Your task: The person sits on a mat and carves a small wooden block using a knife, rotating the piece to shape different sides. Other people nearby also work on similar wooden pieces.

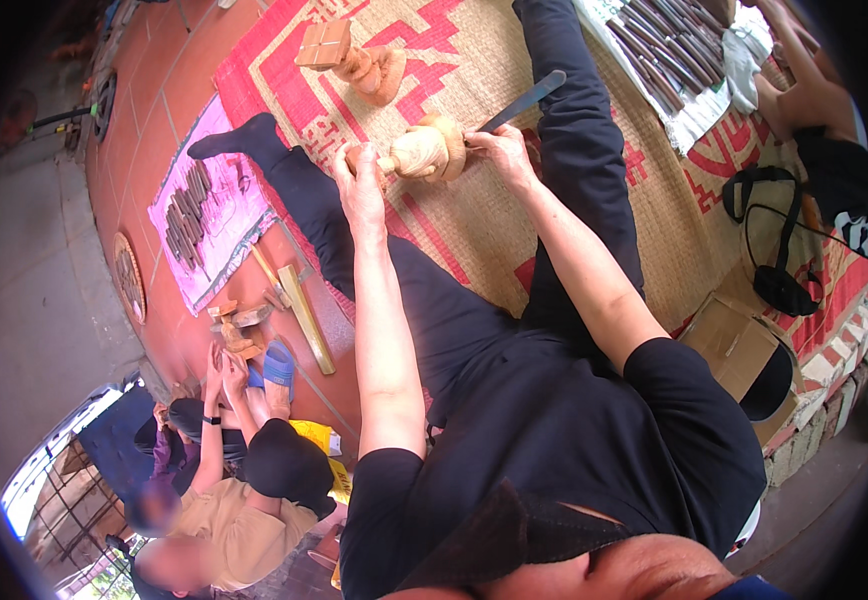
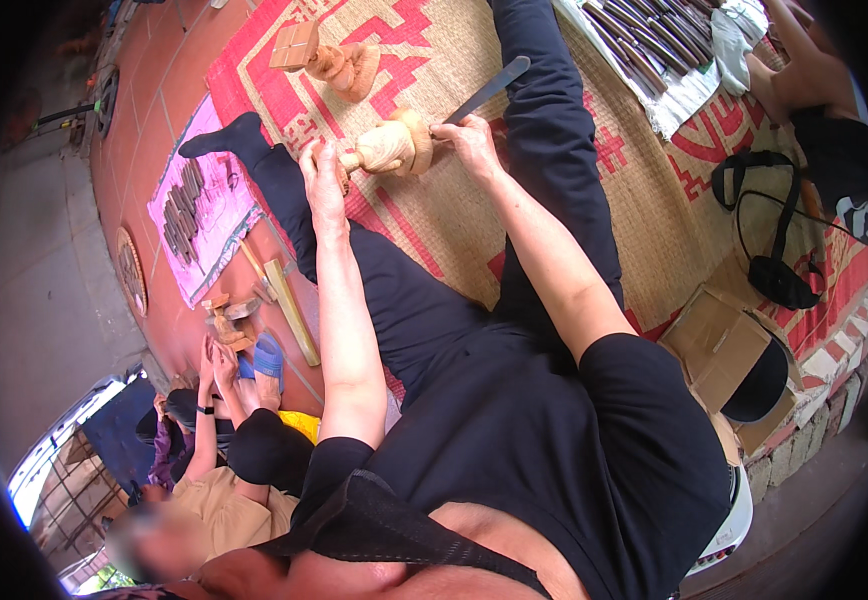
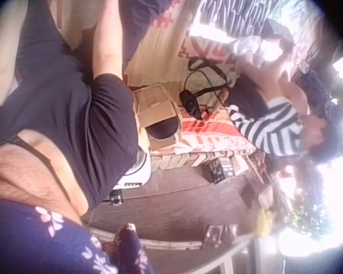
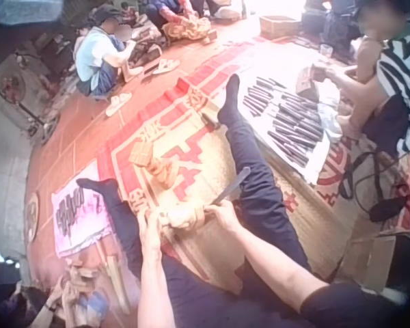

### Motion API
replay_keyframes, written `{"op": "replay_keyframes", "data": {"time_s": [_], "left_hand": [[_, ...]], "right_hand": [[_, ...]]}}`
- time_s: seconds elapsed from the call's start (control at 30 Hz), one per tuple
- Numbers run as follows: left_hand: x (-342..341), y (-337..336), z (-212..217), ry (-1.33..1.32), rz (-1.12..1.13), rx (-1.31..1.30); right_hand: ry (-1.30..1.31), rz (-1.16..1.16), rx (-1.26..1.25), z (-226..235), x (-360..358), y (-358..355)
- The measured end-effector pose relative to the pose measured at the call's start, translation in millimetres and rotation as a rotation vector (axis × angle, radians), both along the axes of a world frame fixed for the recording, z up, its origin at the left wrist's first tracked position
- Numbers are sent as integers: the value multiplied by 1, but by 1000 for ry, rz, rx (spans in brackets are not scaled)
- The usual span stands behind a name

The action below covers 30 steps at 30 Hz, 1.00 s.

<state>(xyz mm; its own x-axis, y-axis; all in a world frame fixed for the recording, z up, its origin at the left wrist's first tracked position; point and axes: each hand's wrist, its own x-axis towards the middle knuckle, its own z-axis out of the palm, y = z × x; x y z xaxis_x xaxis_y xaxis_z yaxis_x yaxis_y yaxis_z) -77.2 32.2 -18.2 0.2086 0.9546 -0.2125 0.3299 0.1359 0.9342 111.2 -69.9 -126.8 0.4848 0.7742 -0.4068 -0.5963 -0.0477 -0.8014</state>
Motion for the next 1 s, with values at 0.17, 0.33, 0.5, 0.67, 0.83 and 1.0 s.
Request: {"op": "replay_keyframes", "data": {"time_s": [0.17,0.33,0.5,0.67,0.83,1.0], "left_hand": [[1,0,-1,15,18,1],[0,1,-1,3,18,5],[-2,2,-4,-6,17,-2],[-5,3,-6,-9,27,-13],[-4,3,-5,-36,29,-11],[-3,3,-3,-13,33,-13]], "right_hand": [[-4,-7,-2,1,-1,0],[-88,-6,-58,10,0,-2],[-130,-85,-43,3,0,0],[-329,-134,-64,19,2,-2],[-311,-108,-50,26,6,-3],[-282,-119,-17,25,6,-4]]}}
